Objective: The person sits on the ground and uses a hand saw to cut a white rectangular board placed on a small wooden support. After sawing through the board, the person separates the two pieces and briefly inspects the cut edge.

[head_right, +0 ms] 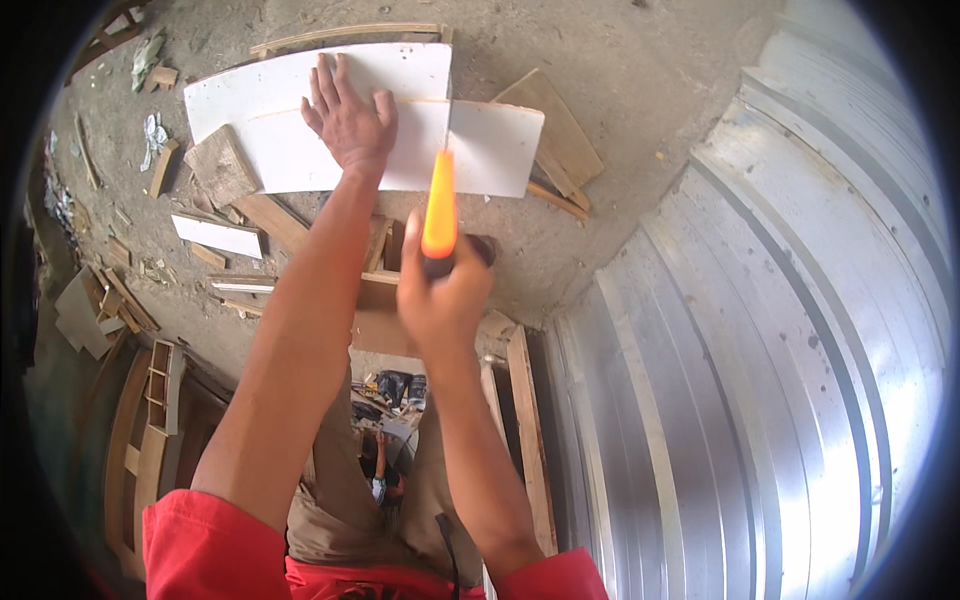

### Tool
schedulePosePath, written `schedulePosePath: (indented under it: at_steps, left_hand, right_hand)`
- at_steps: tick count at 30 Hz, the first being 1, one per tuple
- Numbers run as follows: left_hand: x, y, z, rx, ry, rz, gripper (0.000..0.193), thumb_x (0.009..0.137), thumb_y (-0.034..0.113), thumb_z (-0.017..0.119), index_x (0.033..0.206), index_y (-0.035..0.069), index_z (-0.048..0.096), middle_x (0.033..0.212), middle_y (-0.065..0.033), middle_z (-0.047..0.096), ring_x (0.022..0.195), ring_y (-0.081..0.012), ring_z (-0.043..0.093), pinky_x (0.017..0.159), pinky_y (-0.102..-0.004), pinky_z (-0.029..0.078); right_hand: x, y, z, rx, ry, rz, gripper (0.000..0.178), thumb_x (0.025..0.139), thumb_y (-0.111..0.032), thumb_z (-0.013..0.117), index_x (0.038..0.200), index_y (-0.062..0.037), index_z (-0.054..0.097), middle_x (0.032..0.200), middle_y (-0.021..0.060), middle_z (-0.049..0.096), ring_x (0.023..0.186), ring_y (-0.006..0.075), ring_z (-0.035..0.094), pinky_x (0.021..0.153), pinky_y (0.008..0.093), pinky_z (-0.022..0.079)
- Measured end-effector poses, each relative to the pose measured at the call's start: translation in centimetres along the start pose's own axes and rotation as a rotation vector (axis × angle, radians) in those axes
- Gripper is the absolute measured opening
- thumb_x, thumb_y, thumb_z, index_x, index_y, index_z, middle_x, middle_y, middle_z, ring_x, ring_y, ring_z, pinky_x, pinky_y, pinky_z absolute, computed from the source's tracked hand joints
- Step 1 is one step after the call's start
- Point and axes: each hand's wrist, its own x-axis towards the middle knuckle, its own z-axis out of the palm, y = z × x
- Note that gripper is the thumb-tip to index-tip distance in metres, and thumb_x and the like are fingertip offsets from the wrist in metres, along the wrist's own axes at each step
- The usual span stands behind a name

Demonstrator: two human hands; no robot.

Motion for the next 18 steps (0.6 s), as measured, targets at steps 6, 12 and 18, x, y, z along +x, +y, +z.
schedulePosePath:
  at_steps: [6, 12, 18]
  left_hand:
    - [1.0, 0.3, -0.2, -0.006, 0.006, -0.019, 0.074, 0.083, 0.033, 0.056, 0.151, 0.013, 0.033, 0.162, -0.0111, 0.028, 0.152, -0.0284, 0.019, 0.122, -0.0546, 0.008]
    - [1.3, 1.1, 0.1, -0.023, -0.01, 0.033, 0.073, 0.083, 0.031, 0.056, 0.15, 0.011, 0.034, 0.161, -0.0123, 0.028, 0.151, -0.0289, 0.021, 0.122, -0.0557, 0.009]
    - [1.0, 0.0, -0.3, -0.028, 0.012, -0.032, 0.075, 0.081, 0.032, 0.052, 0.151, 0.011, 0.036, 0.163, -0.011, 0.027, 0.153, -0.0278, 0.019, 0.122, -0.0547, 0.007]
  right_hand:
    - [-9.3, -1.1, -3.0, 0.03, 0.029, -0.043, 0.014, 0.092, -0.011, 0.067, 0.094, 0.0027, 0.068, 0.076, 0.0148, 0.067, 0.072, 0.0228, 0.068, 0.069, 0.0343, 0.051]
    - [5.1, -0.7, 1.8, 0.06, 0.06, -0.047, 0.023, 0.096, -0.016, 0.065, 0.082, 0.0022, 0.062, 0.061, 0.0101, 0.059, 0.054, 0.0141, 0.051, 0.053, 0.0342, 0.041]
    - [-13.9, -0.8, -5.2, -0.039, -0.091, 0.019, 0.014, 0.094, -0.011, 0.065, 0.089, 0.0016, 0.066, 0.067, 0.012, 0.064, 0.061, 0.0184, 0.062, 0.061, 0.033, 0.048]
